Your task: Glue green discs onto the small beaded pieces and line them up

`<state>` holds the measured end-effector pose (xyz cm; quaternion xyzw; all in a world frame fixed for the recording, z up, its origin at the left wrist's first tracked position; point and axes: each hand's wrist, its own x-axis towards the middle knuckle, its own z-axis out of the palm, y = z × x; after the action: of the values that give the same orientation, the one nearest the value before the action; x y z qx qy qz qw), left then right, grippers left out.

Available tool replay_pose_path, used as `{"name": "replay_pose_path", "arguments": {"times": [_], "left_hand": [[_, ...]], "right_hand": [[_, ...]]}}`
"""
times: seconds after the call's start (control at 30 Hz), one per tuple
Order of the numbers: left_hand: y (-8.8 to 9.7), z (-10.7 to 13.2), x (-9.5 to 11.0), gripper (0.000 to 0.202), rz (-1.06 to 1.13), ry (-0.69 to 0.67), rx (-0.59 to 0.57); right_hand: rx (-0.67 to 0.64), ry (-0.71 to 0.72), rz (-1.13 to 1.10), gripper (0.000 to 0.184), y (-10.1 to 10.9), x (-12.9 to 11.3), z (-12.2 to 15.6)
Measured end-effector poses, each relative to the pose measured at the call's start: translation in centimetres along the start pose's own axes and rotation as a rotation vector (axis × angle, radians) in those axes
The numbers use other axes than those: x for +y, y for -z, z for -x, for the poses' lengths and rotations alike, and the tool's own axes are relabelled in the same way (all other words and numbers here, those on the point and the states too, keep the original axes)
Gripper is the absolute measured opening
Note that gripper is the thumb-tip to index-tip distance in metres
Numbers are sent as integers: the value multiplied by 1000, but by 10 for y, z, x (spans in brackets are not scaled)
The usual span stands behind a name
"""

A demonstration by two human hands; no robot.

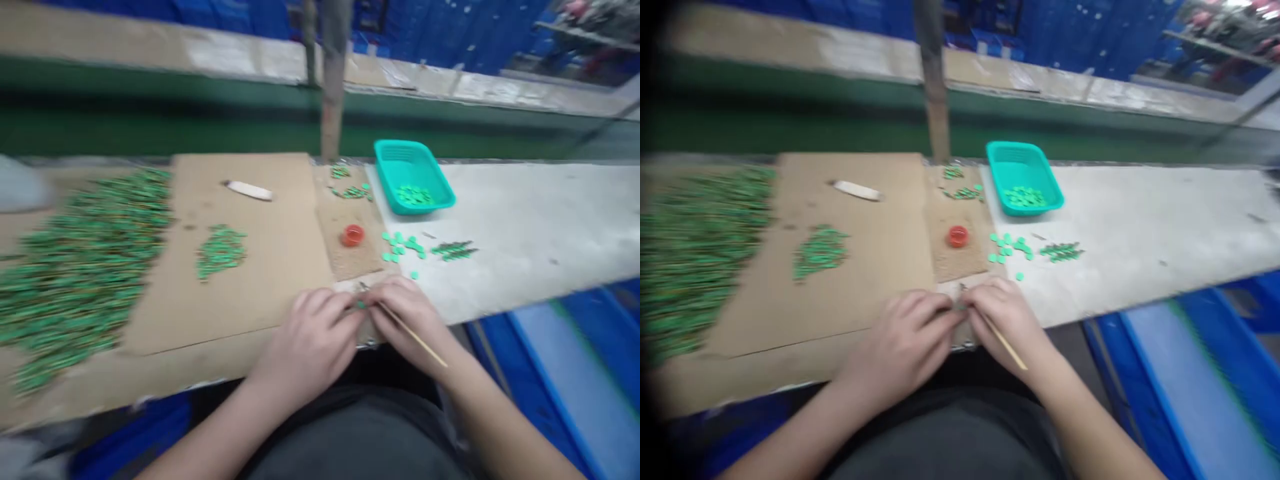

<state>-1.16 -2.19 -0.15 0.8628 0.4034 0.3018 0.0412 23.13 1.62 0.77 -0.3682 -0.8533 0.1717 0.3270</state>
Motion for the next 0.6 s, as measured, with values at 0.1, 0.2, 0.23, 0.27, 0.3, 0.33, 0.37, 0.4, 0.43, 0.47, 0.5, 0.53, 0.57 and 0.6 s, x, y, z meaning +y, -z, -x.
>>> {"name": "replay_pose_path", "arguments": {"times": [0.1, 0.2, 0.23, 0.27, 0.3, 0.33, 0.37, 0.4, 0.43, 0.47, 0.5, 0.53, 0.57, 0.6], "left_hand": [[8, 6, 11, 26, -90, 0, -22], [26, 21, 24, 29, -135, -31, 2], [36, 28, 26, 29, -136, 6, 27], [47, 35, 26, 27, -135, 76, 58], [60, 44, 20, 24, -140, 186, 94], [75, 52, 10, 23, -171, 304, 122], [90, 60, -6, 26, -208, 394, 138], [106, 67, -26, 26, -257, 488, 161], [121, 72, -48, 25, -309, 584, 166], [135, 76, -71, 23, -361, 668, 165], [148, 78, -93, 21, -403, 739, 147], [158, 78, -114, 21, -427, 794, 112], [165, 76, -131, 25, -434, 834, 58], [169, 74, -144, 32, -427, 867, -4]], "right_hand": [[-20, 34, 71, 21, 1, -2, 1], [-15, 35, 134, 13, -4, -6, 7], [9, 36, 162, 10, -7, -9, 10], [40, 31, 191, 9, -10, -12, 13], [72, 24, 216, 9, -13, -15, 16], [106, 12, 239, 11, -16, -18, 19], [138, -7, 252, 12, -18, -21, 22], [164, -26, 255, 14, -20, -23, 24], [188, -44, 249, 16, -21, -24, 26], [210, -57, 236, 19, -20, -26, 27], [233, -63, 218, 20, -19, -26, 28], [246, -74, 200, 21, -18, -27, 29], [253, -86, 184, 22, -15, -27, 30], [258, -101, 171, 23, -12, -27, 30]]}}
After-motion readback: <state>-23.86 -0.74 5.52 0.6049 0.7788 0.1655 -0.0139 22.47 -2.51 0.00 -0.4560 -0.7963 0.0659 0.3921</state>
